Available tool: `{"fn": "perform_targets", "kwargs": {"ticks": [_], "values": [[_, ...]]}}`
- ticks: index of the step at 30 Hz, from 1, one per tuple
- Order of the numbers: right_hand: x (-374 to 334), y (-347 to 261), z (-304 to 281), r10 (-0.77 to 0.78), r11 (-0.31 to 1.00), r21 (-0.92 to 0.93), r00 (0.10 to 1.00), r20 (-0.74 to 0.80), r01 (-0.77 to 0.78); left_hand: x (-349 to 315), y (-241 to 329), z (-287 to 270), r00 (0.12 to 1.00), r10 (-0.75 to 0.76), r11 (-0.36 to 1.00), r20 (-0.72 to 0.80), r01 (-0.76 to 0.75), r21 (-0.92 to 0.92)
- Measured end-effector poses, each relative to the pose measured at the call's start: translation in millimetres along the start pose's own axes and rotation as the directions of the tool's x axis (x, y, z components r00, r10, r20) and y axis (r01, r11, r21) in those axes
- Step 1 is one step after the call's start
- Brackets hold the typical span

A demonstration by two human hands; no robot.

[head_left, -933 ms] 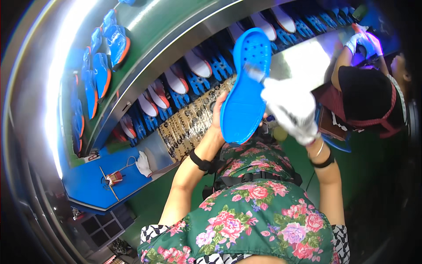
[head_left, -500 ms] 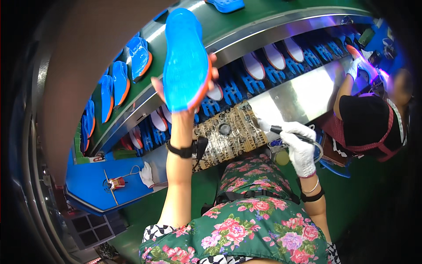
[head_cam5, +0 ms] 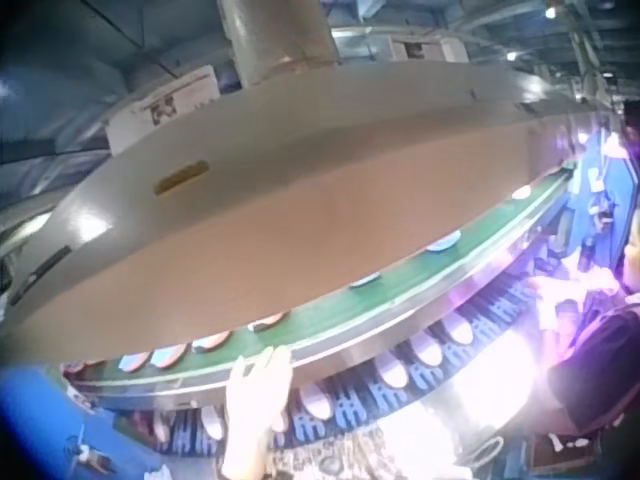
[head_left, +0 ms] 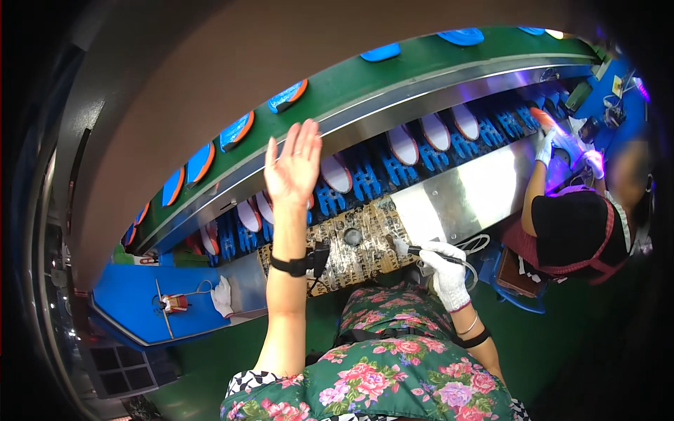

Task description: Applying a liquid substance with a brush to the edges of blue and white shoe soles on a production line.

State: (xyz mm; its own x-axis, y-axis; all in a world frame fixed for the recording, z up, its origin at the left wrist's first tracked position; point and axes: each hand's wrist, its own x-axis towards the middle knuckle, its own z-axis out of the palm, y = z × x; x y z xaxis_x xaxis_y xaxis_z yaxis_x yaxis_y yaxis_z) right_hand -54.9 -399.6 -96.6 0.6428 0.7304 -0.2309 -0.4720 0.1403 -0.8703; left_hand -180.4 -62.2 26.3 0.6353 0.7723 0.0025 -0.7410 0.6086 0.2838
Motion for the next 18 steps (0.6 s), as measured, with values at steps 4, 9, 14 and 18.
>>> {"fn": "perform_targets", "kwargs": {"ticks": [4, 9, 14, 18], "values": [[1.0, 6.1, -7.8, 0.071, 0.988, 0.140, 0.996, -0.054, -0.063, -7.9, 59.4, -11.0, 0.925, 0.306, 0.952, -0.224, -0.299, 0.068], [3.9, 13.2, -8.3, 0.107, 0.985, 0.142, 0.994, -0.031, -0.102, 30.0, 126.1, -7.6, 0.873, 0.275, 0.954, -0.402, -0.299, 0.003], [5.7, 2.7, 13.3, 0.109, 0.990, 0.086, 0.992, 0.059, -0.114, 65.5, 178.3, -30.3, 0.930, 0.194, 0.979, -0.312, -0.164, 0.118], [8.9, -5.0, 27.8, 0.096, 0.990, 0.091, 0.990, 0.107, -0.106, 75.8, 182.0, -31.4, 0.939, 0.209, 0.955, -0.273, -0.136, 0.264]]}}
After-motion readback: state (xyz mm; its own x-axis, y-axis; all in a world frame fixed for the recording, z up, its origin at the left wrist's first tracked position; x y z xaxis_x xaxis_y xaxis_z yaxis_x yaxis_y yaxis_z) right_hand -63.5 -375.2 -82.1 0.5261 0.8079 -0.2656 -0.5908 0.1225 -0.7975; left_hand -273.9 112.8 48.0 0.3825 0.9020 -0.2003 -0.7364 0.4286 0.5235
